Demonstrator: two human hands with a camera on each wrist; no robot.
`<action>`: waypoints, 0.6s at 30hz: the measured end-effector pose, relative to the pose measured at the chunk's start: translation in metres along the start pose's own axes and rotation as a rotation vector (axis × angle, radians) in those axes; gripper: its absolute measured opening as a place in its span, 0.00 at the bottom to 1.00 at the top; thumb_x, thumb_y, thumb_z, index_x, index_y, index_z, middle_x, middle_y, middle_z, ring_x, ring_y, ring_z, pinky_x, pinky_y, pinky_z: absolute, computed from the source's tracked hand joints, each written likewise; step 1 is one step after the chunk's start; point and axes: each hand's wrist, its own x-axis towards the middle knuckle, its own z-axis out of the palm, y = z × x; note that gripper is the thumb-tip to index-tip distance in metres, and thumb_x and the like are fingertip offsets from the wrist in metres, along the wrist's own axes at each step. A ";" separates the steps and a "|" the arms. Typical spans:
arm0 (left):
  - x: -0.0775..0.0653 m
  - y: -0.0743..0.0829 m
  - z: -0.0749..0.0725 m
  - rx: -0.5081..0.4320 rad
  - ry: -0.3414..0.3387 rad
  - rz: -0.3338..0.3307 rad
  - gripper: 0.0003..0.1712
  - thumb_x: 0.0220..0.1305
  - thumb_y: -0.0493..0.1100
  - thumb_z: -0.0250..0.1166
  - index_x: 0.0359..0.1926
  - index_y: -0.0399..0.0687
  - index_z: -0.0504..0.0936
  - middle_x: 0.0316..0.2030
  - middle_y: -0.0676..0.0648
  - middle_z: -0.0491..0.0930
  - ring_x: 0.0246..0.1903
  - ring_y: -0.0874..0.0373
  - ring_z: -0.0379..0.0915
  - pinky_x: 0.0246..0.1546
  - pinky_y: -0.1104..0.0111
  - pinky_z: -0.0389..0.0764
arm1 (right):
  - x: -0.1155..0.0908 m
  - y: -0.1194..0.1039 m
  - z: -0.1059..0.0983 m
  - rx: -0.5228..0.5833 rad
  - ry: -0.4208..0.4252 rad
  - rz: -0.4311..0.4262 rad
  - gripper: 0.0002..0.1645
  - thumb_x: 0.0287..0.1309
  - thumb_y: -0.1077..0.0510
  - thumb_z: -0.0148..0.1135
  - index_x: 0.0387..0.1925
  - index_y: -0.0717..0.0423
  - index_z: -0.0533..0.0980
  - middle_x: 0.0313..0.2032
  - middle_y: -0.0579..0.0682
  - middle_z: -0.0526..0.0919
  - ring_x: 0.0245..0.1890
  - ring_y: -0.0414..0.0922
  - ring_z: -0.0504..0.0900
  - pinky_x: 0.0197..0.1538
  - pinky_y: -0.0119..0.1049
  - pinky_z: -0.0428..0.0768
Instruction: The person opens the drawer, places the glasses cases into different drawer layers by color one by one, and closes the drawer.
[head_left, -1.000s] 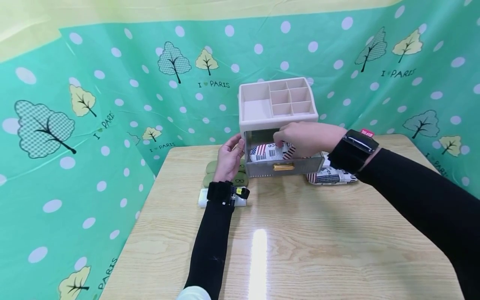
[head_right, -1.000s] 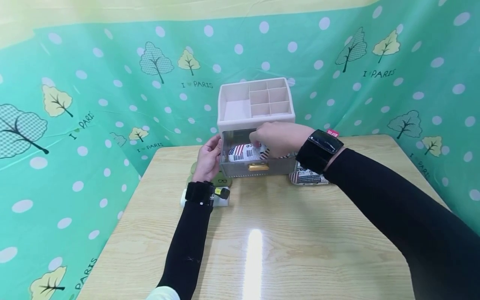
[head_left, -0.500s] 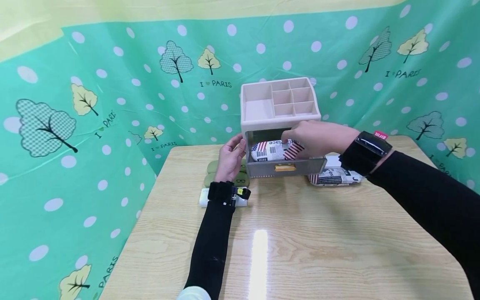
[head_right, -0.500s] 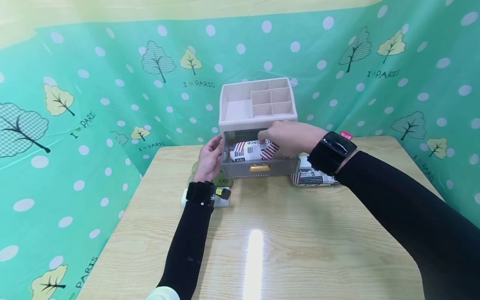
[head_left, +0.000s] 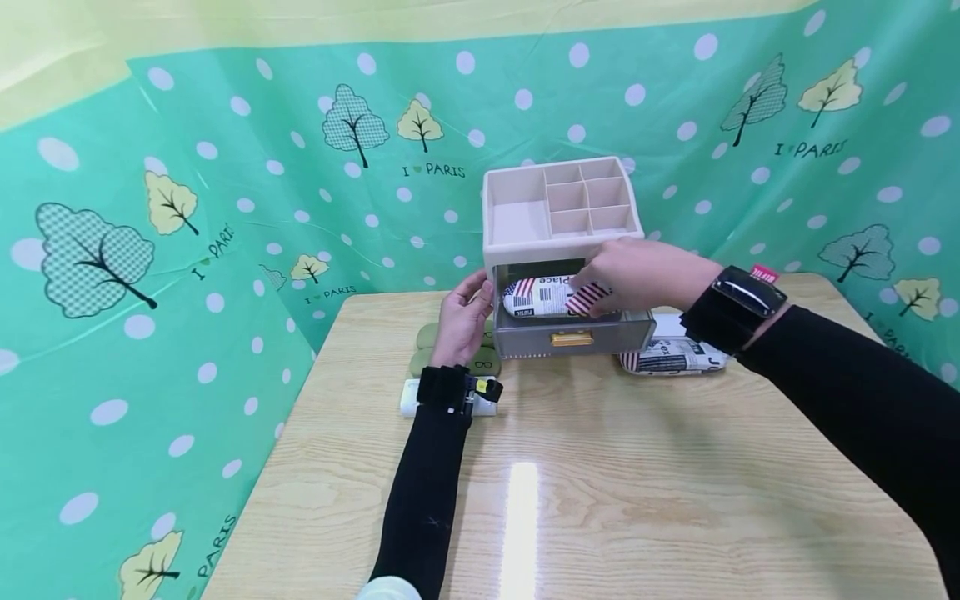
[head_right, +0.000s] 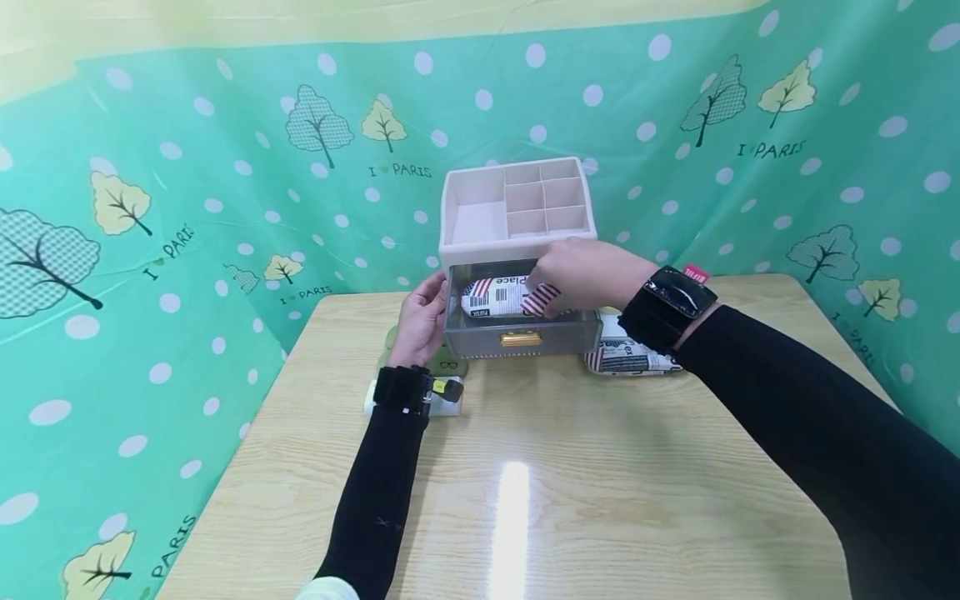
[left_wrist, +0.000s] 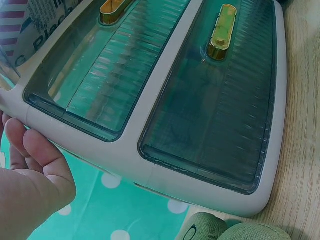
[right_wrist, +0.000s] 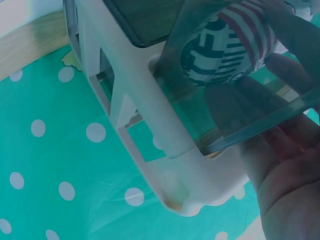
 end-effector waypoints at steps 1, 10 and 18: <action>0.000 0.000 0.000 0.002 -0.002 0.001 0.22 0.70 0.35 0.65 0.62 0.33 0.76 0.51 0.46 0.81 0.45 0.59 0.79 0.48 0.71 0.79 | 0.000 0.000 0.000 -0.014 0.004 -0.007 0.28 0.55 0.51 0.79 0.57 0.52 0.84 0.38 0.51 0.86 0.37 0.45 0.83 0.41 0.41 0.84; 0.002 0.000 -0.002 0.012 -0.015 -0.001 0.25 0.68 0.38 0.66 0.63 0.33 0.75 0.52 0.46 0.80 0.45 0.58 0.79 0.48 0.72 0.79 | 0.002 0.004 0.003 -0.033 0.063 -0.068 0.15 0.54 0.54 0.78 0.43 0.55 0.89 0.29 0.47 0.85 0.29 0.41 0.81 0.35 0.39 0.82; 0.002 0.000 -0.002 -0.005 -0.006 -0.005 0.20 0.69 0.36 0.65 0.60 0.36 0.78 0.50 0.47 0.81 0.44 0.59 0.79 0.49 0.71 0.79 | 0.007 0.007 0.007 -0.017 0.103 -0.043 0.08 0.60 0.53 0.74 0.28 0.52 0.87 0.20 0.40 0.81 0.18 0.38 0.74 0.26 0.36 0.76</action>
